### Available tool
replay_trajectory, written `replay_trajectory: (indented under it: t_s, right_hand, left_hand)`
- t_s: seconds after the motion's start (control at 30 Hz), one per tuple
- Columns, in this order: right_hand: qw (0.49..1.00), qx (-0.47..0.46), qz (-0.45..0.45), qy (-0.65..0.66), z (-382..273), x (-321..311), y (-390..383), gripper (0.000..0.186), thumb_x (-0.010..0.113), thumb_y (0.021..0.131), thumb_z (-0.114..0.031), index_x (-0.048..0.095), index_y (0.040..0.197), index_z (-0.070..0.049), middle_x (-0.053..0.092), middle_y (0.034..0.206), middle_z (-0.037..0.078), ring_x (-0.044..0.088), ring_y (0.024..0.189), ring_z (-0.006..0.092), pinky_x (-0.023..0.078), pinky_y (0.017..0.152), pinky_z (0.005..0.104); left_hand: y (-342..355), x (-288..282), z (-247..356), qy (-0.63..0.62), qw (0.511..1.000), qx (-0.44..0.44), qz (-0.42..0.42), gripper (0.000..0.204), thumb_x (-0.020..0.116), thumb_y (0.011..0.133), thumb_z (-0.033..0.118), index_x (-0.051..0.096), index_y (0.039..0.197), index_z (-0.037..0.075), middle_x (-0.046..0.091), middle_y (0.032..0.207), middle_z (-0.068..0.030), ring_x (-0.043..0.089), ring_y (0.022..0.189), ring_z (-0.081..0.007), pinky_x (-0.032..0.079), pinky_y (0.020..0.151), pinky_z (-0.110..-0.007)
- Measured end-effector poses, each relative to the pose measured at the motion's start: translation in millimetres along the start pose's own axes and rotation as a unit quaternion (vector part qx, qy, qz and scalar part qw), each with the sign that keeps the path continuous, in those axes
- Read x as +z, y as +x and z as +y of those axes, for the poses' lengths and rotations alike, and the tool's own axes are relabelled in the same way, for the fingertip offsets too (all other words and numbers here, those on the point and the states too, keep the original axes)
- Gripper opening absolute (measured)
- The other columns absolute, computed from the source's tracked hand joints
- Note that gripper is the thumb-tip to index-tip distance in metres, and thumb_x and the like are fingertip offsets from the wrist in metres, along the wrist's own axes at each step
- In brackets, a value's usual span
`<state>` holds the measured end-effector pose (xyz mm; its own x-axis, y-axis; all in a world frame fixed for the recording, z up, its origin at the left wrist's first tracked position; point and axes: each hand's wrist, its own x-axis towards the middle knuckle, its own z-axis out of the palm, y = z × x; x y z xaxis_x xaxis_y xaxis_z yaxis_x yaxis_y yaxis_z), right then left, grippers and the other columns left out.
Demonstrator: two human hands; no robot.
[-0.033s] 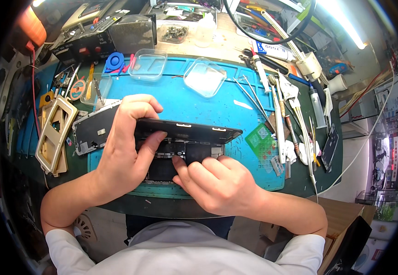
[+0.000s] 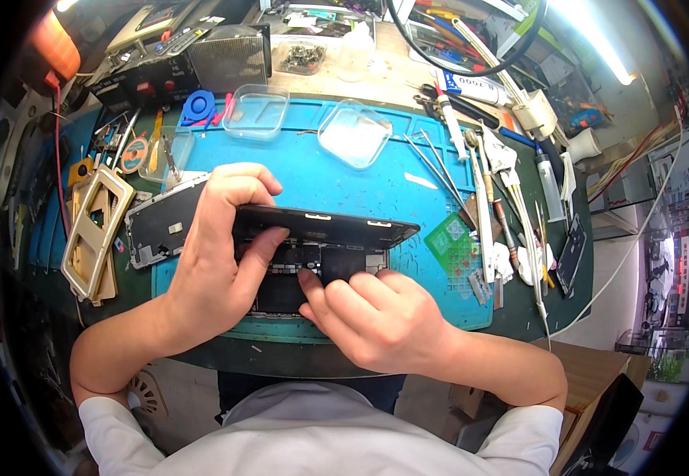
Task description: The person disassembles a smartphone to access the internal components, removes a small part, and then reassembles the device. They test the phone's screen responsiveness and boot sequence multiple times during the process to verify functionality.
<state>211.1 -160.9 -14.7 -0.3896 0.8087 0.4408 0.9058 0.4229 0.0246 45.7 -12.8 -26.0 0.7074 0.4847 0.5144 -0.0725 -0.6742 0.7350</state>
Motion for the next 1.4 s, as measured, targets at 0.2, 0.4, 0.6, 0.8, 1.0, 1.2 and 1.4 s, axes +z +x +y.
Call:
replay_trajectory:
  t_s: [0.2, 0.4, 0.6, 0.8, 1.0, 1.2, 1.4]
  right_hand:
    - [1.000, -0.004, 0.002, -0.007, 0.4, -0.9, -0.2, 0.035, 0.079, 0.075, -0.013, 0.076, 0.107, 0.000, 0.042, 0.070, -0.003, 0.040, 0.055, 0.0104, 0.032, 0.046, 0.0265]
    - [1.000, -0.010, 0.001, -0.016, 0.5, -1.5, -0.1, 0.035, 0.079, 0.075, -0.014, 0.076, 0.107, 0.000, 0.043, 0.070, -0.004, 0.040, 0.056, 0.0101, 0.031, 0.046, 0.0264]
    - [1.000, -0.006, 0.011, -0.017, 1.4, -1.8, -0.2, 0.022, 0.073, 0.086, -0.016, 0.074, 0.103, -0.003, 0.040, 0.070, -0.002, 0.043, 0.055, 0.0093, 0.035, 0.045, 0.0250]
    - [0.986, 0.100, 0.087, 0.104, 7.6, 5.0, 2.2, 0.023, 0.079, 0.077, -0.007, 0.072, 0.099, -0.006, 0.051, 0.071, 0.001, 0.052, 0.052, 0.0138, 0.041, 0.044, 0.0284]
    - [0.955, 0.215, 0.034, 0.199, -8.7, 0.7, 15.7, 0.016, 0.077, 0.081, -0.005, 0.069, 0.094, -0.006, 0.059, 0.076, 0.005, 0.061, 0.057, 0.0214, 0.050, 0.050, 0.0337]
    - [0.961, 0.215, 0.064, 0.163, -17.3, -2.3, 16.5, 0.020, 0.078, 0.079, -0.004, 0.071, 0.098, -0.007, 0.061, 0.078, 0.004, 0.060, 0.057, 0.0205, 0.048, 0.049, 0.0318]
    - [0.986, 0.147, 0.076, -0.032, 7.3, -42.9, 3.6, 0.050, 0.083, 0.074, -0.011, 0.070, 0.121, -0.007, 0.065, 0.114, 0.013, 0.060, 0.103, 0.0285, 0.050, 0.088, 0.0412]
  left_hand:
    - [0.1, -1.1, 1.0, 0.003, 1.000, 0.006, -0.002, 0.040, 0.065, 0.083, -0.013, 0.046, 0.115, 0.002, 0.052, 0.116, -0.0170, 0.053, 0.103, -0.0292, 0.043, 0.094, -0.037]
    - [-0.2, -1.3, 1.2, 0.001, 1.000, 0.007, -0.004, 0.039, 0.064, 0.084, -0.013, 0.045, 0.115, 0.002, 0.052, 0.116, -0.0169, 0.053, 0.104, -0.0290, 0.043, 0.094, -0.037]
    - [-1.0, -1.0, 1.5, 0.001, 1.000, 0.004, -0.002, 0.039, 0.064, 0.084, -0.013, 0.045, 0.115, 0.002, 0.052, 0.116, -0.0170, 0.053, 0.103, -0.0287, 0.043, 0.094, -0.037]
    - [-0.7, -3.7, 2.2, -0.009, 1.000, 0.000, -0.007, 0.037, 0.063, 0.085, -0.013, 0.046, 0.115, 0.002, 0.053, 0.115, -0.0166, 0.055, 0.101, -0.0281, 0.045, 0.092, -0.035]
    - [-0.8, -7.9, 1.6, -0.002, 1.000, -0.002, -0.014, 0.032, 0.060, 0.086, -0.014, 0.049, 0.112, 0.001, 0.055, 0.112, -0.0158, 0.056, 0.099, -0.0276, 0.047, 0.090, -0.035]
    - [-1.8, -11.2, 2.4, -0.020, 0.999, -0.032, -0.024, 0.028, 0.060, 0.088, -0.011, 0.051, 0.111, 0.001, 0.058, 0.111, -0.0150, 0.058, 0.100, -0.0276, 0.048, 0.089, -0.036]
    - [3.1, -43.9, 10.7, -0.026, 0.982, -0.030, -0.186, 0.024, 0.067, 0.089, -0.002, 0.059, 0.111, 0.002, 0.065, 0.110, -0.0125, 0.064, 0.103, -0.0282, 0.051, 0.090, -0.037]
